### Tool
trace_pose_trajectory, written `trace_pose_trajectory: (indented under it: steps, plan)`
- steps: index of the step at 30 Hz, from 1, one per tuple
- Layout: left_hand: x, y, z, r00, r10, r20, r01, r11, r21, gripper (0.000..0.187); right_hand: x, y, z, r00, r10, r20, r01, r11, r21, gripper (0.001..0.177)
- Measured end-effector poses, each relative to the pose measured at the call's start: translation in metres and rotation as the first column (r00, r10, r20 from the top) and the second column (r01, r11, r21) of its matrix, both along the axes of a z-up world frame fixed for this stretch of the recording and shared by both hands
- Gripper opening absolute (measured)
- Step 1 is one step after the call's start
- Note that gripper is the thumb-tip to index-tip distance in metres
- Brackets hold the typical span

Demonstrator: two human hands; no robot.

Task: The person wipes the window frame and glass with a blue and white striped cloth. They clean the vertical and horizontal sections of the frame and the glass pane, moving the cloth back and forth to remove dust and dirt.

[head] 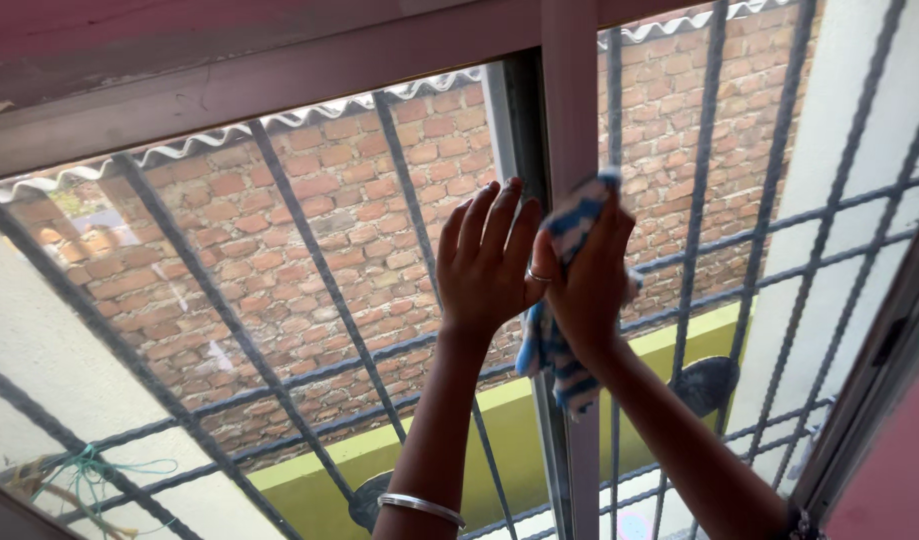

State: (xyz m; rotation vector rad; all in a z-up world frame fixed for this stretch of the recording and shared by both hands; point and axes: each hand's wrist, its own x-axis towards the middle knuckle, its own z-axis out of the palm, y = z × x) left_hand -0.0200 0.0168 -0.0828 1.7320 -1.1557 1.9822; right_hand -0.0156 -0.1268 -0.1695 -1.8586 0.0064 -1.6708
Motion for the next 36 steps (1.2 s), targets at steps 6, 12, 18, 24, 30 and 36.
trace_pose_trajectory:
  steps: [6, 12, 18, 24, 30, 36]
  plan:
    - [0.003, -0.001, -0.033, 0.995, 0.096, -0.007, -0.096, 0.995, 0.034, 0.036, 0.002, 0.001, -0.039, 0.999, -0.037, 0.038, 0.037, 0.999, -0.011, 0.081]
    - [0.011, -0.005, -0.044, 0.990, 0.138, 0.037, -0.139, 0.990, 0.023, 0.039, -0.009, 0.007, -0.192, 0.999, -0.037, -0.028, 0.036, 0.998, -0.057, 0.085]
    - [0.006, -0.005, -0.054, 0.987, 0.161, -0.029, -0.160, 0.987, 0.022, 0.039, -0.019, 0.001, -0.199, 0.990, 0.068, -0.124, -0.070, 0.998, -0.009, 0.094]
    - [0.001, -0.013, -0.076, 0.980, 0.178, -0.085, -0.183, 0.982, -0.047, 0.032, -0.005, -0.007, -0.097, 0.998, 0.065, -0.023, -0.065, 0.998, 0.004, 0.089]
    - [0.000, -0.025, -0.106, 0.967, 0.219, -0.132, -0.237, 0.961, -0.142, 0.033, 0.004, -0.003, -0.146, 0.998, -0.018, -0.064, 0.019, 1.000, 0.012, 0.090]
    - [-0.006, -0.028, -0.120, 0.960, 0.240, -0.146, -0.259, 0.957, -0.128, 0.032, -0.020, -0.004, -0.249, 0.996, -0.024, -0.089, 0.009, 0.986, -0.166, 0.099]
